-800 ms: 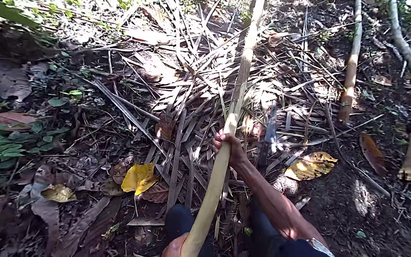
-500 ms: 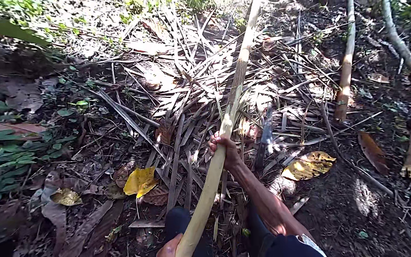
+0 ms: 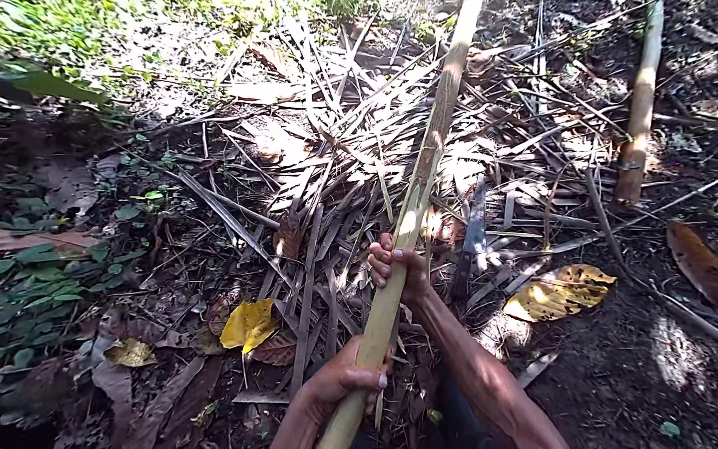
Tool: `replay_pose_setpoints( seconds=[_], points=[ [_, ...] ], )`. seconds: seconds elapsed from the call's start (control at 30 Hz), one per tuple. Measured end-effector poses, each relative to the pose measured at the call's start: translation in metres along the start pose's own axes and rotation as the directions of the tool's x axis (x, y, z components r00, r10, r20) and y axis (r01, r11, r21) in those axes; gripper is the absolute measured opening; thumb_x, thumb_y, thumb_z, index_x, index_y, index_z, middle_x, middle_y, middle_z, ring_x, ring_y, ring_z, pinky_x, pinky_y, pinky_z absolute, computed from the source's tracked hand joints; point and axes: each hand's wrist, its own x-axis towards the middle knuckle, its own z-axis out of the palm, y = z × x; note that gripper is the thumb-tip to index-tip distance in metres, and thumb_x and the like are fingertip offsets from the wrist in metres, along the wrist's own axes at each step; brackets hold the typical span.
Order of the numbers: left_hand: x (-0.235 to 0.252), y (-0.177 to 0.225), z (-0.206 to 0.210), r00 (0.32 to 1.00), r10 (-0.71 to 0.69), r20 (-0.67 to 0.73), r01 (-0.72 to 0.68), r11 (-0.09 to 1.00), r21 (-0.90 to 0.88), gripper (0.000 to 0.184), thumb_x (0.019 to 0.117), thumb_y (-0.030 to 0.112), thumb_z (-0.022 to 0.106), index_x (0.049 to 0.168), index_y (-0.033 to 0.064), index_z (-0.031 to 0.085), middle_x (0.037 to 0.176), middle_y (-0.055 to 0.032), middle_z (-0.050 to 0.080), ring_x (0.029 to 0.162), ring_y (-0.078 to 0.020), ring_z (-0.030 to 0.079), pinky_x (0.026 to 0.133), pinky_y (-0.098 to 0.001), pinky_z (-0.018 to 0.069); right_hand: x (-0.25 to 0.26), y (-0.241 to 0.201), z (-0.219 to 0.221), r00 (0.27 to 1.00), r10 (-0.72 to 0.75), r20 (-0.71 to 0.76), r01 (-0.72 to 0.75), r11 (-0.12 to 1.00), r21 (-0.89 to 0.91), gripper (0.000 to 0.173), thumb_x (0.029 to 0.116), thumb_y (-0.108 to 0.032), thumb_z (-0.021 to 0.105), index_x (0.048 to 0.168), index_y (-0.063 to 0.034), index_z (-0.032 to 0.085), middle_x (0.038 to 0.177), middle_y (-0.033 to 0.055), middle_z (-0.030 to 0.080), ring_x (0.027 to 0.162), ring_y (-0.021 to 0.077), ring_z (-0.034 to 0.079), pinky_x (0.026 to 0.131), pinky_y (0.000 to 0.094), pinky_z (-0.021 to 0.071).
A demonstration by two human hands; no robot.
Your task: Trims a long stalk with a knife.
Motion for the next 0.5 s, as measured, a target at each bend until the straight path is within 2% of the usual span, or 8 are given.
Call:
replay_pose_setpoints(
  seconds=[0.17, 0.4, 0.47, 0.5],
  points=[
    [-0.006, 0.006, 0.01, 0.987, -0.026, -0.161, 0.038, 0.997, 0.072, 0.032, 0.0739, 0.014, 0.08, 0.1, 0.0128, 0.063, 0.07, -0.0007, 0.061, 0.05, -0.0128, 0.06, 0.048, -0.0305, 0.0564, 0.001, 0.002, 0.001, 0.999, 0.039, -0.024, -0.038, 0.999, 0.01, 0.018, 0.0808, -0.024, 0.078, 0.086, -0.0168, 0.062, 0.073, -0.0002, 0.062, 0.057, 0.0125, 0.062, 0.052, 0.0281, 0.0525],
    [-0.015, 0.019, 0.026, 0.95, -0.009, -0.312, 0.08, 0.973, 0.215, 0.024, 0.0736, 0.005, 0.074, 0.093, 0.0101, 0.062, 0.067, -0.004, 0.063, 0.048, -0.0165, 0.061, 0.046, -0.0318, 0.0561, 0.002, 0.002, 0.007, 0.996, 0.034, 0.081, -0.039, 0.998, 0.051, 0.02, 0.0835, -0.024, 0.076, 0.091, -0.0161, 0.06, 0.072, 0.0002, 0.06, 0.054, 0.0127, 0.06, 0.048, 0.0271, 0.0509],
    [-0.016, 0.021, 0.028, 0.941, -0.008, -0.339, 0.103, 0.959, 0.265, 0.024, 0.0734, 0.005, 0.074, 0.093, 0.0098, 0.061, 0.067, -0.0049, 0.063, 0.048, -0.0172, 0.061, 0.045, -0.0319, 0.0558, -0.004, -0.004, 0.012, 0.998, 0.051, 0.02, -0.051, 0.998, -0.023, 0.024, 0.0854, -0.03, 0.078, 0.097, -0.0169, 0.062, 0.077, 0.0003, 0.061, 0.059, 0.0129, 0.062, 0.053, 0.0284, 0.0538],
    [-0.016, 0.023, 0.029, 0.938, -0.011, -0.345, 0.116, 0.952, 0.284, 0.025, 0.0731, 0.006, 0.074, 0.094, 0.0094, 0.062, 0.068, -0.0055, 0.063, 0.049, -0.0176, 0.061, 0.046, -0.032, 0.0558, -0.006, -0.011, 0.016, 0.998, 0.047, -0.046, -0.052, 0.994, -0.099, 0.03, 0.0859, -0.034, 0.078, 0.106, -0.0173, 0.064, 0.081, 0.0012, 0.064, 0.063, 0.0141, 0.064, 0.057, 0.0311, 0.0568]
  ],
)
